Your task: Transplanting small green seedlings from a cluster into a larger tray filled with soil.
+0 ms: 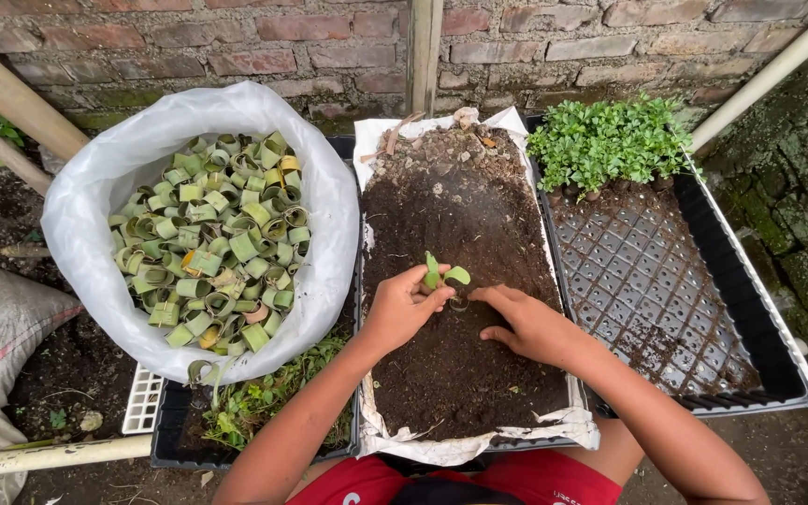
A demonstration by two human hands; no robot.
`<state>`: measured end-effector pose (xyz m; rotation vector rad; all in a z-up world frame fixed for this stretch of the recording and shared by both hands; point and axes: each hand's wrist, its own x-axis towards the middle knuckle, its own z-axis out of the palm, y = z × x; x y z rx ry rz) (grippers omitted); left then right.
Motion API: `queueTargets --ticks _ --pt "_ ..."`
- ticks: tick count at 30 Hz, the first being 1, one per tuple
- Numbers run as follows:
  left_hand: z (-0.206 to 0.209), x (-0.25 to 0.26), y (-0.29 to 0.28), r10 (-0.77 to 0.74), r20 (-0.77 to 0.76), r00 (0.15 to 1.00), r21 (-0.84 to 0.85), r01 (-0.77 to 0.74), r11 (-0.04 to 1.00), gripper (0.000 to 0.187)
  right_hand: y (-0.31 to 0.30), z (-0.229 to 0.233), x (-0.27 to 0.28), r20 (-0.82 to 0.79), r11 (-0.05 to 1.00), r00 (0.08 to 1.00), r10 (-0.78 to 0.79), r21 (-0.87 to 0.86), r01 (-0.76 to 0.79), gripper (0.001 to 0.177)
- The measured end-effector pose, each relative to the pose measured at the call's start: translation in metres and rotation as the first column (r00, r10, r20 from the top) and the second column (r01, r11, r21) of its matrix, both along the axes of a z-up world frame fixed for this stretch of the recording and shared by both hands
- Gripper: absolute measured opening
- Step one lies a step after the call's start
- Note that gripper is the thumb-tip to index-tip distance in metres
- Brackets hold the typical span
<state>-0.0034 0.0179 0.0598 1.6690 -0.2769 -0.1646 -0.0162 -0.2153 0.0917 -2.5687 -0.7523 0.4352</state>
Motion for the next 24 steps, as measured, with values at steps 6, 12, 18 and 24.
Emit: queueTargets --ticks 6,12,18,24 --pt "0.001 0.003 -0.007 -0.033 -0.002 0.999 0.059 0.033 0.998 0.043 -0.005 -0.030 0.004 0.076 0.999 0.996 -0.043 -0.017 0.044 0.049" --pt "-0.008 0.000 -0.004 -0.053 -0.021 0.998 0.045 0.054 0.997 0.045 -0.013 -0.048 0.009 0.099 0.998 0.993 -0.066 0.030 0.063 0.032" --pt "0.003 -0.008 -0.006 -0.077 -0.028 0.997 0.105 0.079 0.991 0.046 -0.009 -0.037 0.005 0.094 0.996 0.994 -0.054 0.080 0.046 0.024" --pt "-0.007 -0.002 -0.006 -0.047 0.163 0.985 0.247 0.006 0.969 0.041 -0.005 -0.024 0.003 0.021 0.976 0.992 -0.123 0.185 0.117 0.029"
